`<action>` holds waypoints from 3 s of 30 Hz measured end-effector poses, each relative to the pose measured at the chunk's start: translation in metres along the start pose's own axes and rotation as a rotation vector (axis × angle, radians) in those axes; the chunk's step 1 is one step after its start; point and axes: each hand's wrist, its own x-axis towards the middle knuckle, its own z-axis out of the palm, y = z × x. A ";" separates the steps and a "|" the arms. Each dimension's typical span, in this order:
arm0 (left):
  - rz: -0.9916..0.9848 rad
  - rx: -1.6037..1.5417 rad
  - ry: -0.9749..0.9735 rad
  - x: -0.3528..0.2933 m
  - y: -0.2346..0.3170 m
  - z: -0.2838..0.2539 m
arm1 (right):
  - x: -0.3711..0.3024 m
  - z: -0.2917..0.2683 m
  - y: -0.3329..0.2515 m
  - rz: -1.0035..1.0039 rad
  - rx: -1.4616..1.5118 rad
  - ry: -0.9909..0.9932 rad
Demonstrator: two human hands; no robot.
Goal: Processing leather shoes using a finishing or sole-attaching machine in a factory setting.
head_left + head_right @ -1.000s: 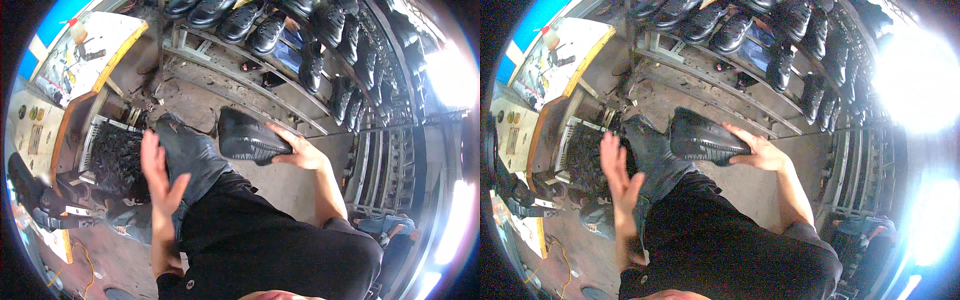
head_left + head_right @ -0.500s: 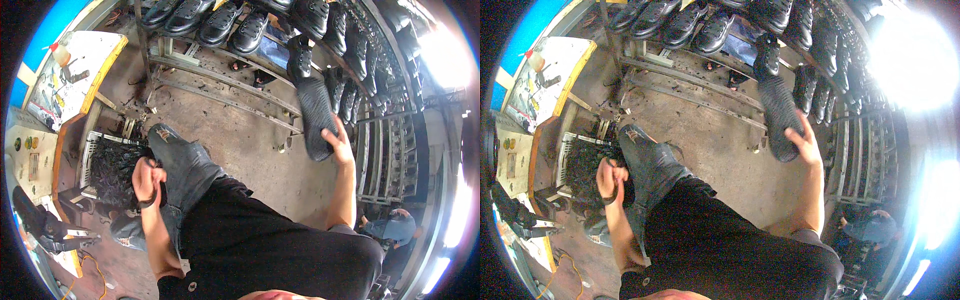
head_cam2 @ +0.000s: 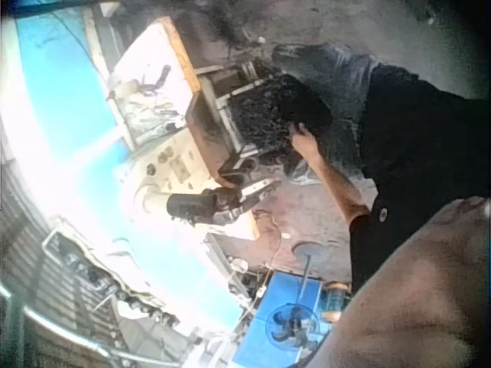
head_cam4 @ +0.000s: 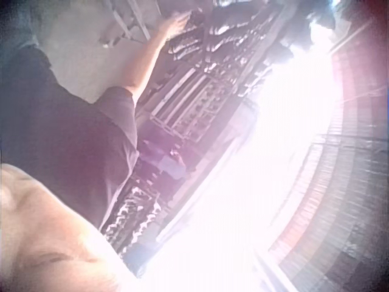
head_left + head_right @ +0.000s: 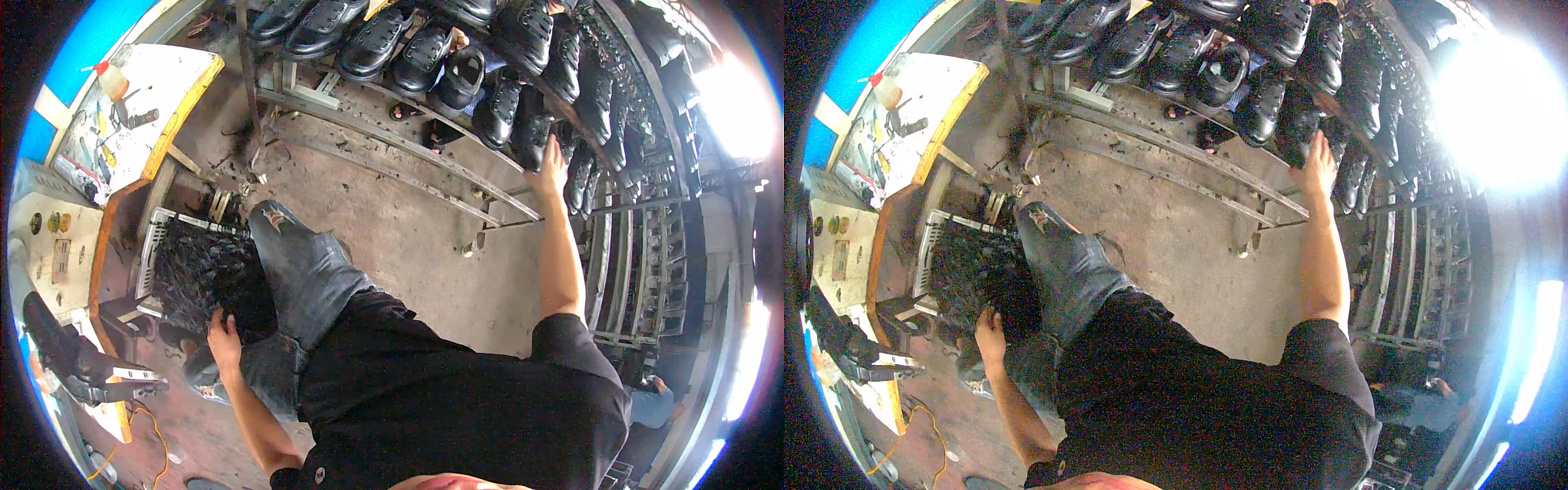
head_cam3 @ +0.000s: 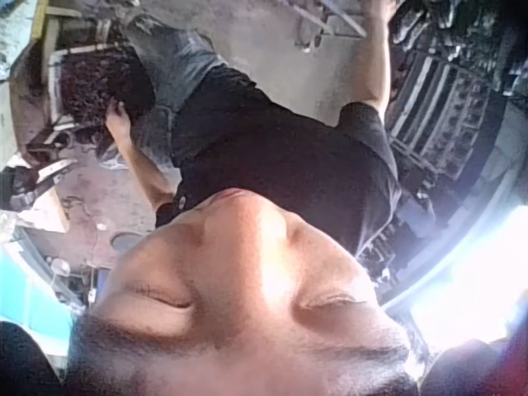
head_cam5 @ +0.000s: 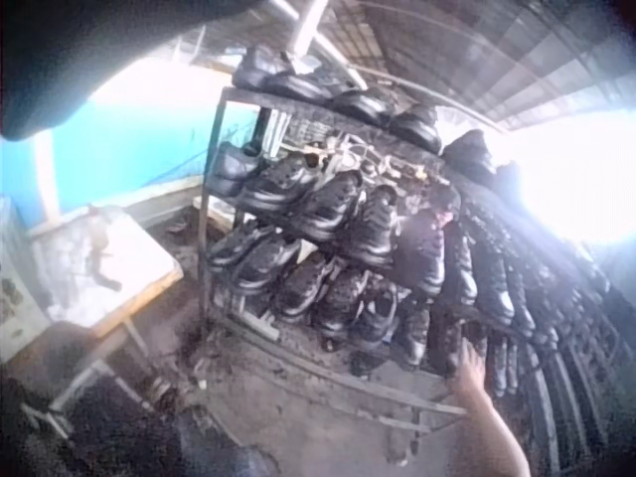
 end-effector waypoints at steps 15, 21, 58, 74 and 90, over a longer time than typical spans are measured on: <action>0.200 -0.333 -0.082 -0.021 0.097 -0.001 | -0.062 -0.204 -0.121 -0.031 0.193 0.361; 0.240 -1.005 -0.475 -0.019 0.136 -0.002 | -0.101 -0.162 -0.200 -0.335 1.278 -0.434; 0.027 -1.260 0.701 -0.125 0.117 -0.129 | -0.095 -0.181 -0.486 -0.714 1.701 -0.885; 0.128 -0.558 1.002 -0.158 0.073 -0.180 | -0.181 -0.182 -0.542 -0.829 1.930 -1.447; 0.340 -0.504 0.279 -0.082 0.162 -0.192 | -0.164 -0.234 -0.550 -1.461 1.322 -0.550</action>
